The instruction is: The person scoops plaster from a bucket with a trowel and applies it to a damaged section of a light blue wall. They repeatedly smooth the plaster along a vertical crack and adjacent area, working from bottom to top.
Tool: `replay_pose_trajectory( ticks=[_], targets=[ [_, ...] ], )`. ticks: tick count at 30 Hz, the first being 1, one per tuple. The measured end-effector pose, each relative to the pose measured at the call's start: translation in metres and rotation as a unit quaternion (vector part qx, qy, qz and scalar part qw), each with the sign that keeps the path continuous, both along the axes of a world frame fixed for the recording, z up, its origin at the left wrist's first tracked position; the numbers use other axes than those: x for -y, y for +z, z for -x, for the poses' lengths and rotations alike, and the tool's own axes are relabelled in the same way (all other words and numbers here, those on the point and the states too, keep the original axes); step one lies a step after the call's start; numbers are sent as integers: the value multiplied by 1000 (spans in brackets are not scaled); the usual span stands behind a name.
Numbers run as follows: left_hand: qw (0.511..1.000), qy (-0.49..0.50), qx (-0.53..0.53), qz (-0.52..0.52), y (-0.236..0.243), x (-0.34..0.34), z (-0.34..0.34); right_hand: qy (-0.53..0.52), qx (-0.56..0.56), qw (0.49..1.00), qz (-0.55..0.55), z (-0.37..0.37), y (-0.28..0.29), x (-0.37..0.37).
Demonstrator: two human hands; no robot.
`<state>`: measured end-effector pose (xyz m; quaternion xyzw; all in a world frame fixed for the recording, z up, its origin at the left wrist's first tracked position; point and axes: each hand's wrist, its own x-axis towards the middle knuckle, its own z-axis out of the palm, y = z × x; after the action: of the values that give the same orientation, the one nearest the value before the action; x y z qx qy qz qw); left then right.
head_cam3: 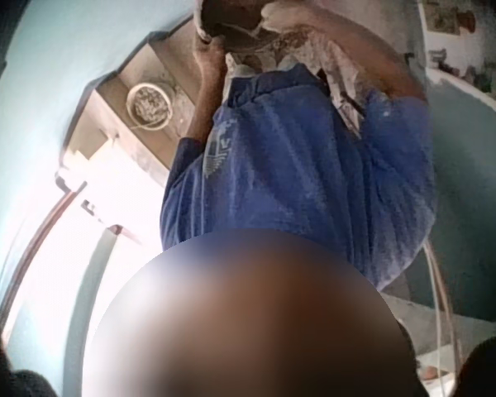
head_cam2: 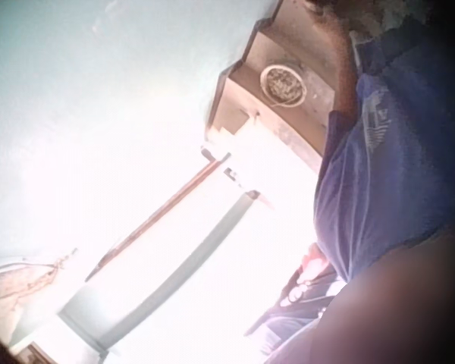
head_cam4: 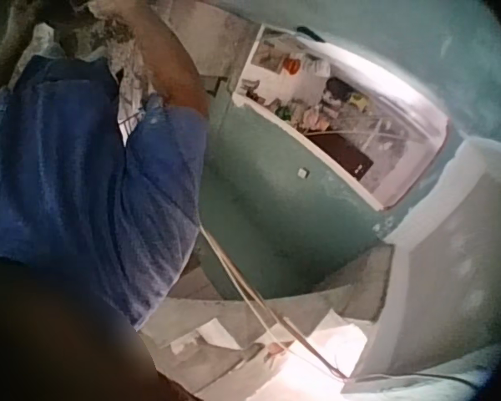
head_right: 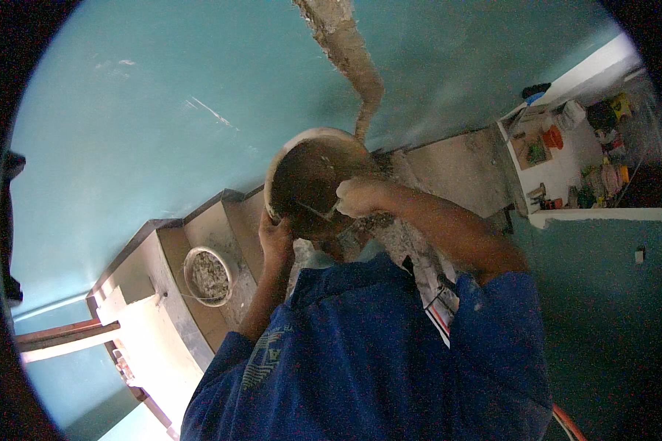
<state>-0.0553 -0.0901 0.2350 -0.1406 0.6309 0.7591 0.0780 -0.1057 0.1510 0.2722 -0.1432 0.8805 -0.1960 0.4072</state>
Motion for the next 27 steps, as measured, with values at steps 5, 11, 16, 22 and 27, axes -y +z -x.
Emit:
replay_pose_trajectory(
  ticks=[5,11,16,22,27],
  targets=[
    [1000,11,28,0,3,5,1,-186,173,951,178,-16,4,-16],
    [995,24,90,-41,2,12,0,-390,266,813,342,-49,6,-28],
    [991,10,117,-61,0,7,9,-474,269,710,446,-76,13,-35],
    [991,3,117,-62,6,3,21,-514,9,666,540,-75,26,-20],
    [990,-31,134,-23,1,9,21,-481,-357,723,344,10,17,-46]
  ],
)
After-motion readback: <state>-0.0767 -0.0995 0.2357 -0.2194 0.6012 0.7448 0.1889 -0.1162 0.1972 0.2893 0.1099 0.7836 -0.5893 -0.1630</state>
